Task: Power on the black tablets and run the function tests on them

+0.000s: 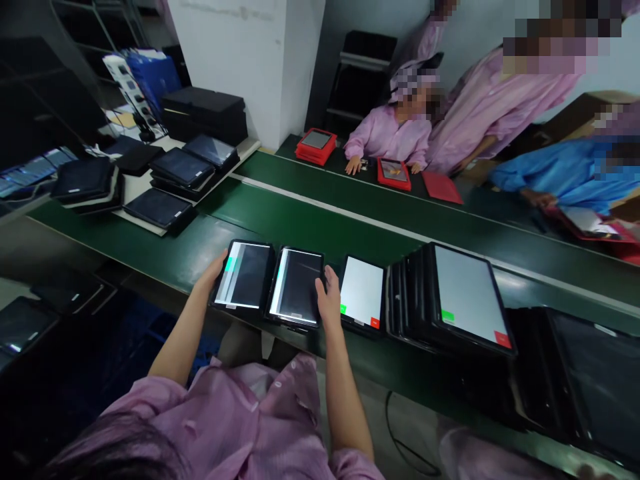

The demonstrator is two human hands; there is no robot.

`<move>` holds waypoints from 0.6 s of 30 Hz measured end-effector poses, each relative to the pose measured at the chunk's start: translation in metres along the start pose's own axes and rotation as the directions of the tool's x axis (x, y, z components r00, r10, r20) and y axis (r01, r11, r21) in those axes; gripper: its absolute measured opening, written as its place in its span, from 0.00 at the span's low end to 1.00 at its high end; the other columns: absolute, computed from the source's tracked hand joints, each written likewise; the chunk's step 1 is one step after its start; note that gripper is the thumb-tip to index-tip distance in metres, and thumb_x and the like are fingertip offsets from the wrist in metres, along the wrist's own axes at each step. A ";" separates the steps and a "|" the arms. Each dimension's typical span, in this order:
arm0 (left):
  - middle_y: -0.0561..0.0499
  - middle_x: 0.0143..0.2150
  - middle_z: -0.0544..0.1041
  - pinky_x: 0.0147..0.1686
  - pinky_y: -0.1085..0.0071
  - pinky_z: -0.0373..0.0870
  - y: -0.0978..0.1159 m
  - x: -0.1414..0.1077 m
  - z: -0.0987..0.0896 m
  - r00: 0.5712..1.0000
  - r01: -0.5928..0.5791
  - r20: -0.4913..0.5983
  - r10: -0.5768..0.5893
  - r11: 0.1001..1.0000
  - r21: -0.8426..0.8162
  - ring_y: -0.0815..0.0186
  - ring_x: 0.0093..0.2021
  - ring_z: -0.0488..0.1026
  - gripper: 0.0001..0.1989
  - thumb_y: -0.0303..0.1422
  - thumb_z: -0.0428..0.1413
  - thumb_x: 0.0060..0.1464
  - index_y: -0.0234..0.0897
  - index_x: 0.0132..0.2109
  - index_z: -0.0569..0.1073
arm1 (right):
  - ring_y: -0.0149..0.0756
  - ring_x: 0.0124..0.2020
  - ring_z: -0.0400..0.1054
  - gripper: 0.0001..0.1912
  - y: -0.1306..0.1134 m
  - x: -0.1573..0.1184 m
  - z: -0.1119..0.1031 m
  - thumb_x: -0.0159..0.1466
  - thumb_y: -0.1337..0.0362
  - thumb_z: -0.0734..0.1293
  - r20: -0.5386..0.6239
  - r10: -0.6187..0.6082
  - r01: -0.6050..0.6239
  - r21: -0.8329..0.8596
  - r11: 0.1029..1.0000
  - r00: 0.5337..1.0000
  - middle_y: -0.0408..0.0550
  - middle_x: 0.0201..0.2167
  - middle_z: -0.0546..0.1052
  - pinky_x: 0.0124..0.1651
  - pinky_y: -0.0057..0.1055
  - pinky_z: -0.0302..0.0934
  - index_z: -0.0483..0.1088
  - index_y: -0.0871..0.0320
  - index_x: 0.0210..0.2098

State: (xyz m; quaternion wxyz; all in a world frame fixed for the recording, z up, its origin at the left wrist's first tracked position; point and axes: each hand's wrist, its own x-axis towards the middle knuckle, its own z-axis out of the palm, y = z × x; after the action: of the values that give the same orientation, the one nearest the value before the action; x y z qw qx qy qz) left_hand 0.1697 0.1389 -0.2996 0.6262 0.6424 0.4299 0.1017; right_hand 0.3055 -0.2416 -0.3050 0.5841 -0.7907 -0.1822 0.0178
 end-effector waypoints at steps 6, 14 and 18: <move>0.37 0.44 0.89 0.50 0.55 0.85 0.002 -0.004 -0.002 0.975 0.191 0.163 -0.154 0.949 -0.249 0.47 0.47 0.88 0.37 0.64 0.50 0.67 0.35 0.49 0.87 | 0.49 0.81 0.58 0.42 0.026 0.043 0.012 0.73 0.40 0.66 0.038 0.043 -0.047 0.096 0.994 0.998 0.59 0.81 0.62 0.80 0.59 0.58 0.56 0.49 0.80; 0.43 0.39 0.88 0.44 0.61 0.84 0.014 0.002 0.005 0.983 0.143 0.141 -0.113 0.966 -0.216 0.53 0.41 0.87 0.26 0.53 0.59 0.64 0.35 0.52 0.84 | 0.53 0.78 0.62 0.41 0.035 0.069 0.019 0.69 0.44 0.68 0.004 0.113 -0.113 0.081 0.990 0.994 0.60 0.78 0.66 0.79 0.61 0.58 0.63 0.51 0.77; 0.44 0.38 0.88 0.43 0.62 0.83 0.011 0.009 0.007 0.992 0.096 0.097 -0.081 0.983 -0.157 0.53 0.41 0.87 0.25 0.50 0.58 0.63 0.35 0.53 0.83 | 0.54 0.75 0.65 0.42 0.036 0.072 0.022 0.68 0.48 0.70 -0.016 0.113 -0.111 0.104 0.988 0.993 0.62 0.76 0.68 0.77 0.62 0.60 0.61 0.52 0.77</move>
State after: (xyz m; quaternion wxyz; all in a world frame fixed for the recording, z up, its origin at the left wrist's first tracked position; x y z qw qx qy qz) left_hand 0.1842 0.1416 -0.2952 0.6986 0.5740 0.4197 0.0791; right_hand 0.3769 -0.2087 -0.3319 0.6240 -0.7689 -0.1299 0.0513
